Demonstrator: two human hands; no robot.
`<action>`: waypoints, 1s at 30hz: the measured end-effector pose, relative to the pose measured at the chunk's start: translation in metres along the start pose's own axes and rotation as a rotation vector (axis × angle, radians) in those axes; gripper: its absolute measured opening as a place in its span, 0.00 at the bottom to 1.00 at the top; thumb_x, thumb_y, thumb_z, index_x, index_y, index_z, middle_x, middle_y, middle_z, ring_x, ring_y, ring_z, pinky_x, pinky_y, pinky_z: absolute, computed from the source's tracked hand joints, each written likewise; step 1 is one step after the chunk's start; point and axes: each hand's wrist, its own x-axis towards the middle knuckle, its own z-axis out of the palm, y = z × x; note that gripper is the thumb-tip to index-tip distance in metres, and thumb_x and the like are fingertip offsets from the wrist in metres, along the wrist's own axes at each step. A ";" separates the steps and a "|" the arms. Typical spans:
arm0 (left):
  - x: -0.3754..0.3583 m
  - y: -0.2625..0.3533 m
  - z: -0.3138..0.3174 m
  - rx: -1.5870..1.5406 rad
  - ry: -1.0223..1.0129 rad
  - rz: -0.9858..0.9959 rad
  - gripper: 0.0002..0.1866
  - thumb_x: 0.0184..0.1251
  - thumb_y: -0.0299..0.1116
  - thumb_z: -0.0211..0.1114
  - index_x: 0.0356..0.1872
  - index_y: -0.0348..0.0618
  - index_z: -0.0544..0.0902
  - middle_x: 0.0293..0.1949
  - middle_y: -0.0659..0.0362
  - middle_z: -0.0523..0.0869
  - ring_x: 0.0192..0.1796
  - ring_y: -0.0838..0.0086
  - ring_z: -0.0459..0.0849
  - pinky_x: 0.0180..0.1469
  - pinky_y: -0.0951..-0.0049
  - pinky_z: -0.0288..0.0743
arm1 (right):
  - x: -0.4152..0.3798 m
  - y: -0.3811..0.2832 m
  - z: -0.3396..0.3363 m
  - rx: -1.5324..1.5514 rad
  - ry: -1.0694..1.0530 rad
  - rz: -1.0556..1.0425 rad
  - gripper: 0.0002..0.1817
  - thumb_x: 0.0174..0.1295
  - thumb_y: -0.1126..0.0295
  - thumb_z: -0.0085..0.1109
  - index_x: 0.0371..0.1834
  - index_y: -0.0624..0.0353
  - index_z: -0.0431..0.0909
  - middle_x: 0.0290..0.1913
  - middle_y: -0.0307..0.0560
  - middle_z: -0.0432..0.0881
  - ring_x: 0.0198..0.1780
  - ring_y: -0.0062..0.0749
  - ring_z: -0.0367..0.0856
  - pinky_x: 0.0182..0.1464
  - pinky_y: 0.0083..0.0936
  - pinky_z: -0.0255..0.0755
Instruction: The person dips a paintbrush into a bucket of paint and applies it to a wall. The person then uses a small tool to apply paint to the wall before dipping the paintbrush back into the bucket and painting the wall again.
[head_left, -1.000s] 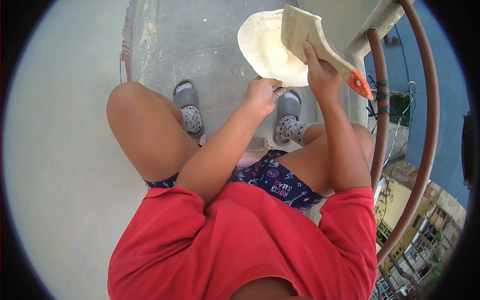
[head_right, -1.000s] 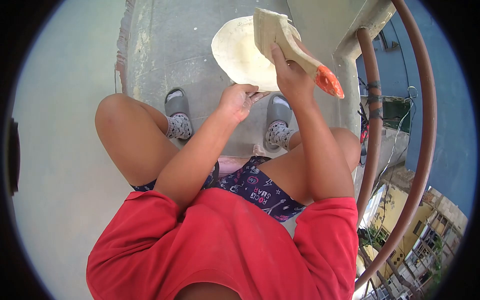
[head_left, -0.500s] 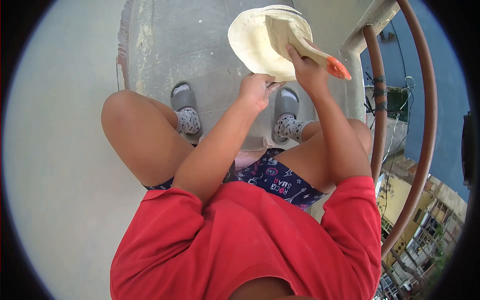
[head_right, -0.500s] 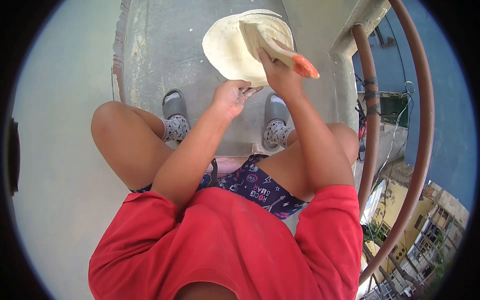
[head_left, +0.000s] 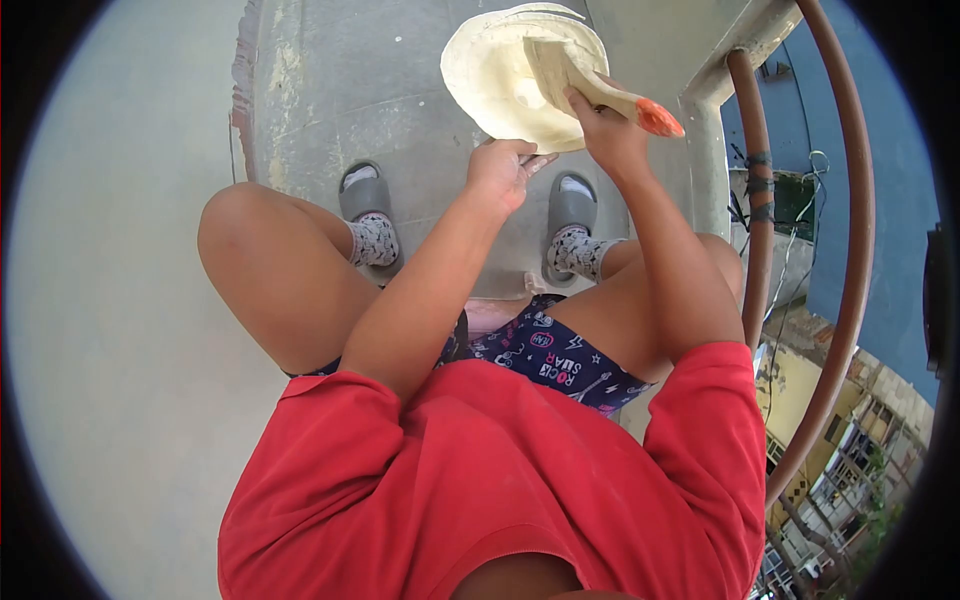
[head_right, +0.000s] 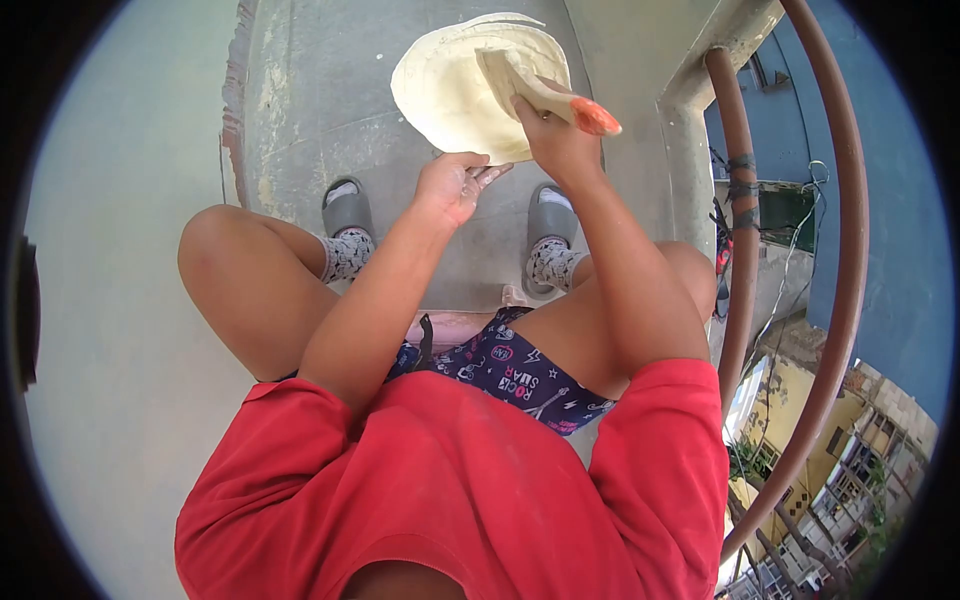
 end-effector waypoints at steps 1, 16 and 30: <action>0.003 0.001 0.003 0.010 -0.003 -0.001 0.20 0.56 0.11 0.48 0.52 0.23 0.64 0.53 0.44 0.71 0.55 0.53 0.74 0.60 0.52 0.71 | 0.003 0.002 -0.003 -0.283 -0.124 0.058 0.15 0.57 0.66 0.61 0.41 0.67 0.77 0.31 0.44 0.82 0.33 0.25 0.79 0.35 0.22 0.71; 0.038 -0.002 -0.009 -0.053 0.015 -0.016 0.22 0.56 0.10 0.47 0.55 0.24 0.61 0.55 0.42 0.68 0.56 0.50 0.72 0.62 0.52 0.70 | 0.034 -0.007 -0.011 0.630 0.099 0.381 0.18 0.56 0.73 0.60 0.44 0.75 0.71 0.41 0.54 0.77 0.37 0.38 0.81 0.39 0.32 0.82; 0.170 0.003 -0.099 0.003 0.130 -0.138 0.24 0.60 0.10 0.43 0.59 0.29 0.58 0.57 0.42 0.66 0.58 0.52 0.71 0.61 0.50 0.71 | 0.044 -0.018 -0.024 0.835 0.180 0.468 0.20 0.60 0.74 0.55 0.52 0.76 0.66 0.49 0.55 0.74 0.45 0.43 0.79 0.40 0.34 0.81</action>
